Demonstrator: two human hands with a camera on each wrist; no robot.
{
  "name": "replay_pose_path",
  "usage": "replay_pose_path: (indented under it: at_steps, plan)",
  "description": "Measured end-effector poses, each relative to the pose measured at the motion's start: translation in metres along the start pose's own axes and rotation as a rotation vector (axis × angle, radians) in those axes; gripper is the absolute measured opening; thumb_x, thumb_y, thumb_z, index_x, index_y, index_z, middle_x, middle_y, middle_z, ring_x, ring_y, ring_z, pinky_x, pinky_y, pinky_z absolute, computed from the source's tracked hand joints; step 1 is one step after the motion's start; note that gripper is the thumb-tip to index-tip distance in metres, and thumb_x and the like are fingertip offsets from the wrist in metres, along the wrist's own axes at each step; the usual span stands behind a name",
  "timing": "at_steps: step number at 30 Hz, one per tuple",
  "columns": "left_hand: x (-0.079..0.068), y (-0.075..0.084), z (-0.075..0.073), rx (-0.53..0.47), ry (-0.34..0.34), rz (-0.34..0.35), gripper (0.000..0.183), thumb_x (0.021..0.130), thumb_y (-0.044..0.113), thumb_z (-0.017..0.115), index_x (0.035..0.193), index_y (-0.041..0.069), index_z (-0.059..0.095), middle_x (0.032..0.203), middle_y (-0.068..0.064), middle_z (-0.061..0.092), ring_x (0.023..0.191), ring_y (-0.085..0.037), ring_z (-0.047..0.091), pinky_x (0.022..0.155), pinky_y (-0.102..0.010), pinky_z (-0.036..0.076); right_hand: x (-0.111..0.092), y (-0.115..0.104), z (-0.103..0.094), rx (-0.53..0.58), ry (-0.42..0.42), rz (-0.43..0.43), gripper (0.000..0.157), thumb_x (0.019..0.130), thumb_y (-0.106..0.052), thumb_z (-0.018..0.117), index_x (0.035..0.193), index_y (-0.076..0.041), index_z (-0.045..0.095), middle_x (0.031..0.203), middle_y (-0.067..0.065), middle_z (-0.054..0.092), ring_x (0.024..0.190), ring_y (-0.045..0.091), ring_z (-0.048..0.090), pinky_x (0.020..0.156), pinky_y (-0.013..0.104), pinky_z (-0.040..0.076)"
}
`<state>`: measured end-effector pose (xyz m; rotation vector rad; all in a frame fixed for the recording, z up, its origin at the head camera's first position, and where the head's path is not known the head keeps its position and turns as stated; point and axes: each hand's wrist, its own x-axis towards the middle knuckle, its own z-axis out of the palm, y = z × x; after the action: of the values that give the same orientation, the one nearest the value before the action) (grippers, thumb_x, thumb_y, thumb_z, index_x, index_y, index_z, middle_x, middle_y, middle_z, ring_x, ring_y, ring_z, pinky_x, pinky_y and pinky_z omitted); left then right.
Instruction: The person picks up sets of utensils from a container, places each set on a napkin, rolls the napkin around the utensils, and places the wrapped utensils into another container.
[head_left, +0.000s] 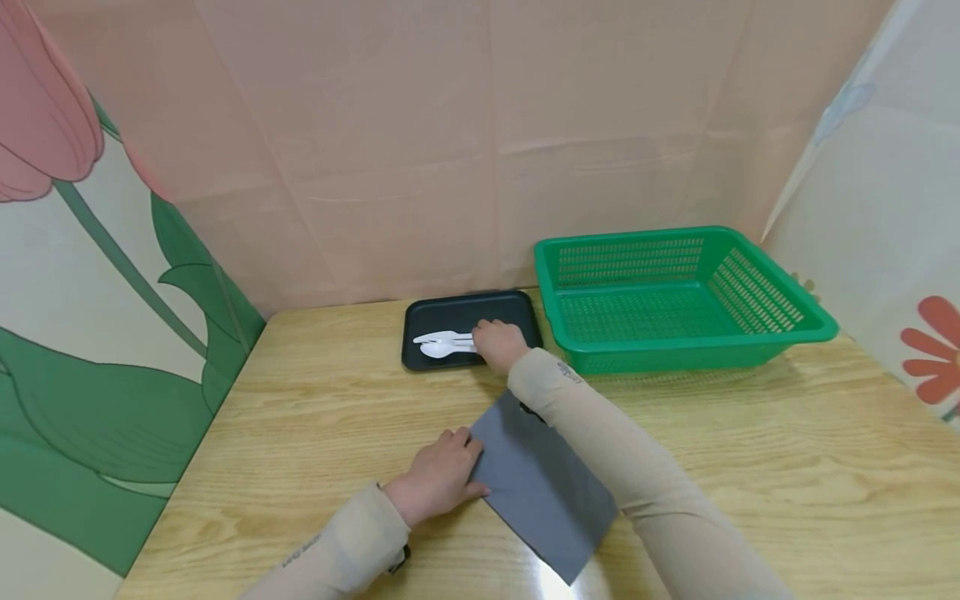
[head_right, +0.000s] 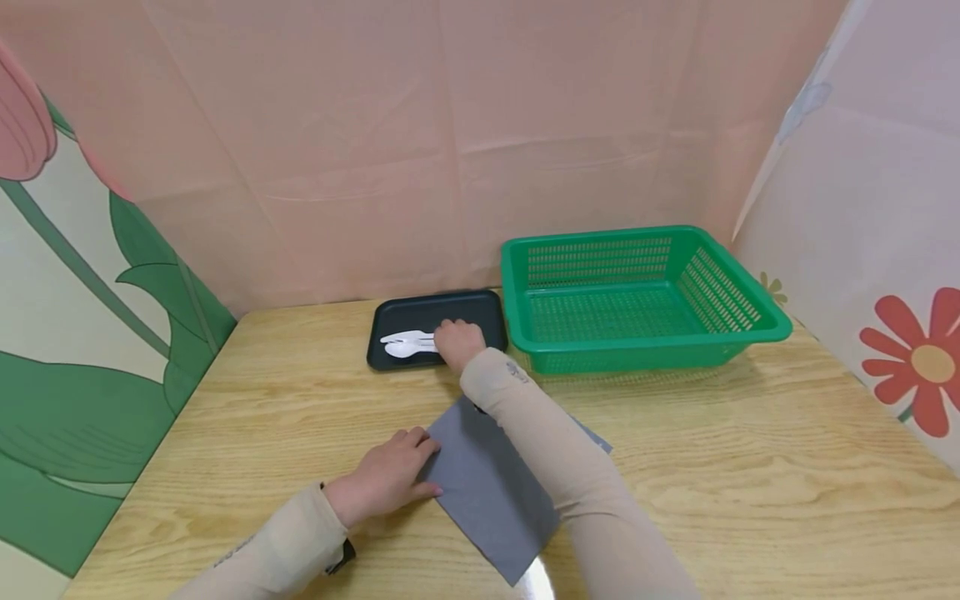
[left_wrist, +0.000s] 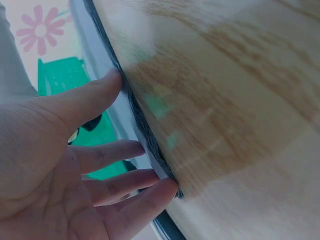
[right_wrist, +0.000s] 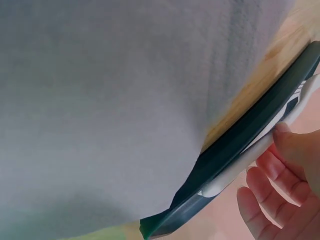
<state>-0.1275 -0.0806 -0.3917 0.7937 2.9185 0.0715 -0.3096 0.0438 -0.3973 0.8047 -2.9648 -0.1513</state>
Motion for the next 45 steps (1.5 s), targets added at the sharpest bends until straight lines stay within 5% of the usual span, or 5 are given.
replay_pose_path:
  at_steps: [38, 45]
  plan:
    - [0.001, 0.000, -0.001, -0.005, -0.021, -0.003, 0.055, 0.080, 0.044, 0.069, 0.117, 0.005, 0.059, 0.112, -0.011, 0.058, 0.098, -0.023, 0.057, 0.071, -0.033, 0.053, -0.002, 0.007, -0.021, -0.018, 0.073, 0.003, 0.019, 0.091, -0.021, 0.060, 0.104, -0.008, 0.065, 0.103, 0.008, 0.062, 0.093, 0.026, 0.061, 0.073, 0.039, 0.055]
    - [0.001, -0.001, 0.001, 0.001, -0.006, 0.003, 0.056, 0.080, 0.044, 0.069, 0.118, 0.004, 0.059, 0.111, -0.011, 0.058, 0.097, -0.023, 0.057, 0.071, -0.033, 0.053, -0.003, 0.007, -0.028, -0.013, 0.028, 0.010, 0.021, 0.092, -0.021, 0.058, 0.108, -0.009, 0.064, 0.107, 0.007, 0.062, 0.098, 0.025, 0.061, 0.077, 0.039, 0.054]
